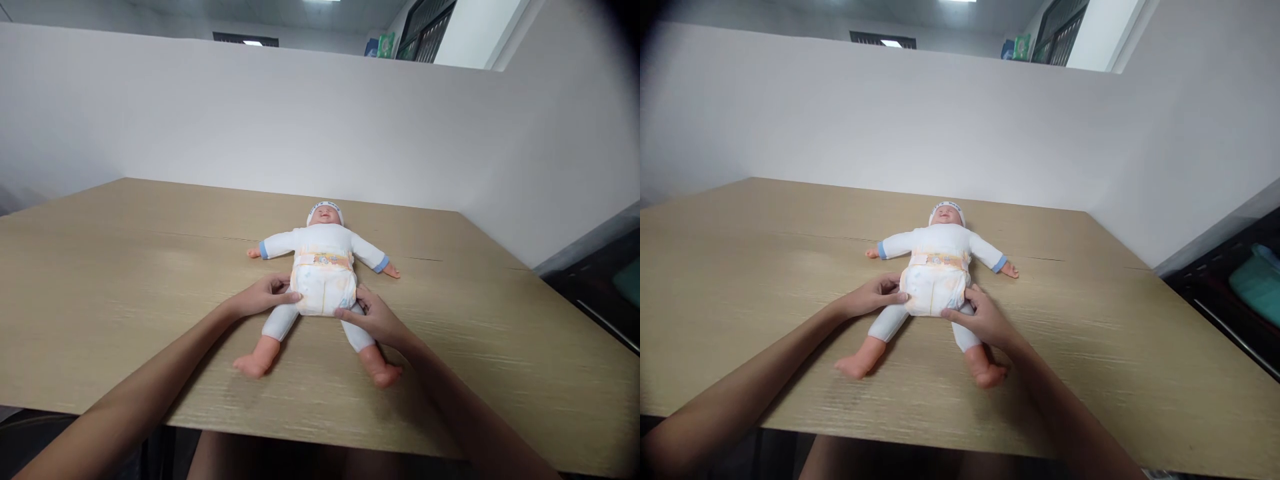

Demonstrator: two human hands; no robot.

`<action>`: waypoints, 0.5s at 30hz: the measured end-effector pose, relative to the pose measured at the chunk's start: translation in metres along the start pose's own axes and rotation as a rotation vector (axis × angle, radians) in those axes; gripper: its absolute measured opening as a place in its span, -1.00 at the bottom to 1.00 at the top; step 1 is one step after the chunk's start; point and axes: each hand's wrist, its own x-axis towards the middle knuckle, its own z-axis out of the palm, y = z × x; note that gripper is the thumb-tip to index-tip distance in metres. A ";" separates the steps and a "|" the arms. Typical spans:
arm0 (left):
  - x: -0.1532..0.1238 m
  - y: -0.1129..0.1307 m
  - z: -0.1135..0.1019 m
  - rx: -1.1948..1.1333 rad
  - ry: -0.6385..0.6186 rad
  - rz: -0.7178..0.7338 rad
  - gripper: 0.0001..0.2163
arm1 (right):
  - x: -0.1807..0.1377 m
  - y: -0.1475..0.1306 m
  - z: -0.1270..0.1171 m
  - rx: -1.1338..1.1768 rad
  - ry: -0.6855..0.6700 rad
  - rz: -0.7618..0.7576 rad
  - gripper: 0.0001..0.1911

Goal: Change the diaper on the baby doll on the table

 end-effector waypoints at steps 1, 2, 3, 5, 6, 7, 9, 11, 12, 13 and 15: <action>0.000 0.000 0.000 -0.010 0.004 -0.005 -0.63 | 0.000 -0.001 0.000 -0.005 0.002 0.002 -0.62; 0.000 0.000 0.000 -0.018 0.003 -0.009 -0.62 | -0.001 -0.002 0.000 -0.015 0.006 0.005 -0.63; 0.000 0.001 0.000 -0.022 0.000 -0.015 -0.62 | -0.001 -0.004 0.000 -0.027 0.012 0.010 -0.64; 0.001 0.002 0.001 -0.030 -0.001 -0.027 -0.62 | -0.002 -0.008 0.001 -0.041 0.029 0.011 -0.65; 0.001 0.002 0.001 -0.035 -0.001 -0.033 -0.61 | -0.002 -0.010 0.001 -0.043 0.037 0.010 -0.66; 0.001 0.001 0.001 -0.038 0.000 -0.036 -0.61 | -0.002 -0.011 0.002 -0.043 0.042 0.012 -0.66; 0.001 0.000 0.000 -0.038 0.001 -0.043 -0.61 | -0.002 -0.013 0.002 -0.037 0.046 0.027 -0.66; 0.001 -0.002 0.000 -0.033 0.003 -0.054 -0.60 | -0.002 -0.013 0.001 -0.019 0.036 0.036 -0.65; 0.001 -0.003 -0.001 -0.030 0.004 -0.061 -0.60 | -0.002 -0.013 0.001 -0.012 0.028 0.033 -0.64; 0.001 -0.003 -0.001 -0.027 0.006 -0.067 -0.59 | -0.003 -0.013 0.000 -0.007 0.020 0.026 -0.64; 0.001 -0.003 -0.001 -0.021 0.012 -0.069 -0.58 | -0.003 -0.013 0.000 -0.006 0.011 0.015 -0.63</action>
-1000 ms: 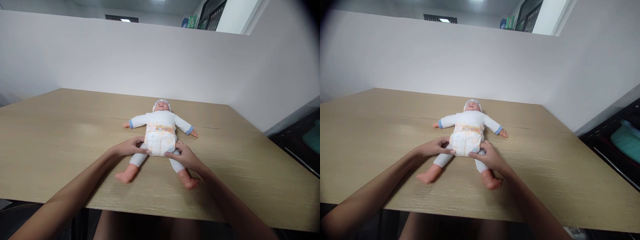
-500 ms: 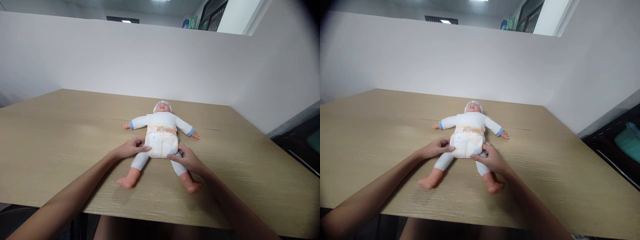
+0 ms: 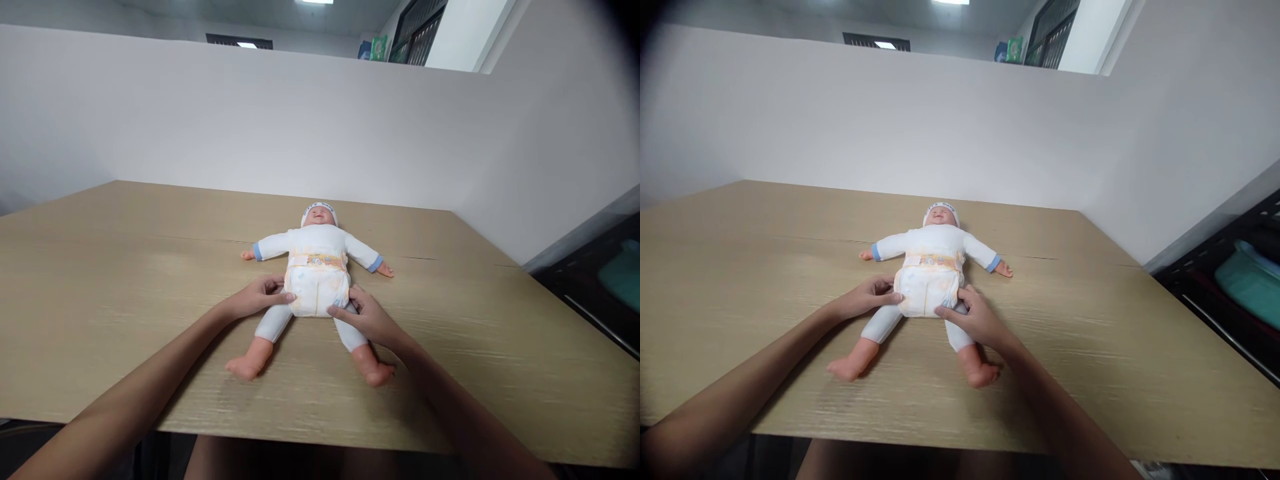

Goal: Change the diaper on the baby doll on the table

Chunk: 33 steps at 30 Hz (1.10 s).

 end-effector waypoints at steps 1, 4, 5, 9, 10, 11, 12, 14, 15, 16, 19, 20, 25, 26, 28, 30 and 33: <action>0.000 0.000 0.000 -0.004 0.000 0.004 -0.58 | 0.000 0.000 0.000 -0.003 0.000 0.000 -0.63; 0.001 0.001 0.001 -0.066 -0.015 0.016 -0.59 | 0.000 0.003 0.000 -0.004 0.009 -0.002 -0.61; 0.001 0.001 0.002 -0.093 -0.020 0.013 -0.59 | 0.000 0.004 0.000 -0.007 0.009 -0.004 -0.60; 0.001 -0.001 0.001 -0.128 -0.006 -0.002 -0.57 | 0.000 0.009 -0.001 -0.047 -0.011 0.006 -0.58; 0.001 -0.002 0.001 -0.134 -0.002 -0.004 -0.58 | 0.000 0.009 -0.002 -0.051 -0.014 0.006 -0.57; 0.001 -0.002 0.001 -0.143 0.002 -0.007 -0.58 | 0.000 0.008 -0.002 -0.050 -0.016 0.006 -0.57; 0.001 -0.002 0.001 -0.154 0.006 -0.012 -0.59 | 0.000 0.007 -0.001 -0.047 -0.008 0.011 -0.56; 0.001 -0.002 0.002 -0.181 0.016 -0.017 -0.60 | 0.000 0.004 0.001 -0.023 0.021 0.031 -0.55; 0.001 -0.001 0.003 -0.193 0.022 -0.015 -0.59 | 0.000 0.002 0.002 0.015 0.035 0.040 -0.54; 0.002 -0.001 0.004 -0.204 0.027 -0.012 -0.59 | 0.000 0.000 0.004 0.080 0.042 0.043 -0.54; 0.002 0.000 0.006 -0.245 0.031 -0.004 -0.57 | 0.001 -0.005 0.009 0.325 0.016 0.027 -0.53; 0.003 0.001 0.006 -0.257 0.025 -0.007 -0.57 | 0.001 -0.006 0.010 0.377 0.012 0.026 -0.53; 0.003 0.004 0.007 -0.280 0.022 -0.032 -0.58 | 0.003 -0.009 0.014 0.398 0.059 0.050 -0.49; 0.002 0.004 0.008 -0.279 0.035 -0.028 -0.58 | 0.003 -0.009 0.015 0.403 0.069 0.047 -0.49; 0.002 0.004 0.009 -0.285 0.072 -0.011 -0.59 | 0.002 -0.009 0.017 0.417 0.087 0.032 -0.51; 0.001 0.004 0.012 -0.294 0.118 0.005 -0.59 | 0.001 -0.008 0.019 0.397 0.109 0.020 -0.54; 0.000 0.004 0.016 -0.295 0.162 0.010 -0.60 | -0.002 -0.005 0.021 0.285 0.147 0.023 -0.59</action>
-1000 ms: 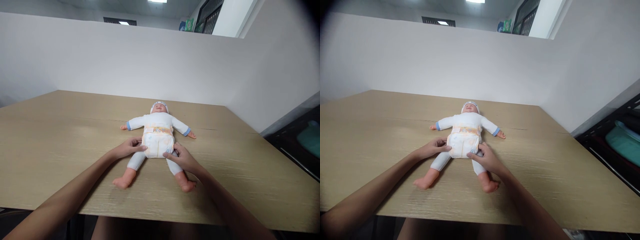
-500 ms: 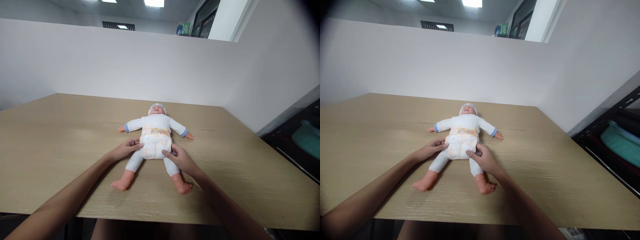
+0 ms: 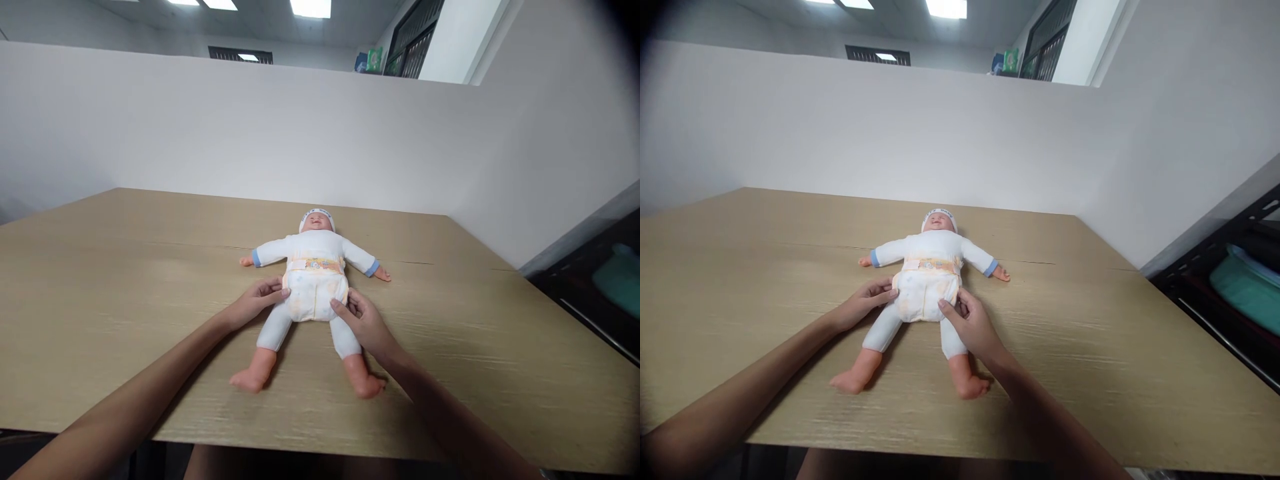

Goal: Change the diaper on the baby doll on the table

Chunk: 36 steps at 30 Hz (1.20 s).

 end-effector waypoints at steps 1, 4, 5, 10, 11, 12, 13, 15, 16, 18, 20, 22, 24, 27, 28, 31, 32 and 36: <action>0.000 0.000 0.001 0.006 0.012 0.003 -0.62 | -0.001 0.001 0.000 -0.056 0.032 -0.012 -0.59; -0.002 0.002 0.003 0.041 0.069 0.007 -0.66 | -0.002 0.001 -0.002 -0.212 0.158 -0.076 -0.59; -0.002 0.002 0.004 0.060 0.097 0.005 -0.67 | -0.002 0.001 -0.002 -0.241 0.185 -0.089 -0.59; -0.008 0.004 0.009 0.143 0.221 -0.010 -0.66 | 0.000 0.003 -0.005 -0.229 0.179 -0.079 -0.55; -0.009 0.005 0.010 0.159 0.241 -0.005 -0.66 | 0.001 0.004 -0.006 -0.221 0.172 -0.076 -0.53; -0.009 0.006 0.011 0.175 0.263 0.000 -0.65 | 0.002 0.006 -0.007 -0.210 0.168 -0.070 -0.52; -0.010 0.006 0.012 0.191 0.280 0.003 -0.65 | 0.003 0.007 -0.009 -0.195 0.167 -0.061 -0.52; -0.010 0.007 0.012 0.211 0.302 0.006 -0.64 | 0.005 0.011 -0.013 -0.152 0.171 -0.030 -0.54; -0.010 0.007 0.012 0.218 0.304 0.005 -0.63 | 0.007 0.012 -0.016 -0.127 0.176 -0.008 -0.53; -0.007 0.004 0.008 0.217 0.297 0.008 -0.63 | 0.010 0.015 -0.022 -0.090 0.200 0.031 -0.52; -0.003 0.000 0.003 0.217 0.314 0.035 -0.63 | 0.013 0.018 -0.030 -0.120 0.278 0.018 -0.54; 0.002 -0.005 -0.004 0.262 0.357 0.093 -0.65 | 0.019 0.022 -0.040 -0.272 0.400 -0.091 -0.58; 0.008 -0.008 -0.013 0.389 0.445 0.185 -0.68 | 0.027 0.028 -0.053 -0.493 0.515 -0.239 -0.64; 0.018 -0.011 -0.029 0.759 0.637 0.316 -0.75 | 0.045 0.039 -0.072 -0.760 0.605 -0.346 -0.67; 0.022 -0.012 -0.034 0.907 0.691 0.342 -0.76 | 0.052 0.043 -0.078 -0.824 0.608 -0.346 -0.64; 0.036 -0.013 -0.048 1.269 0.738 0.346 -0.67 | 0.075 0.051 -0.091 -0.970 0.517 -0.328 -0.50; 0.041 -0.013 -0.051 1.336 0.739 0.321 -0.62 | 0.082 0.053 -0.094 -0.993 0.474 -0.320 -0.46; 0.055 -0.014 -0.060 1.425 0.749 0.137 -0.52 | 0.099 0.057 -0.096 -0.974 0.326 -0.294 -0.40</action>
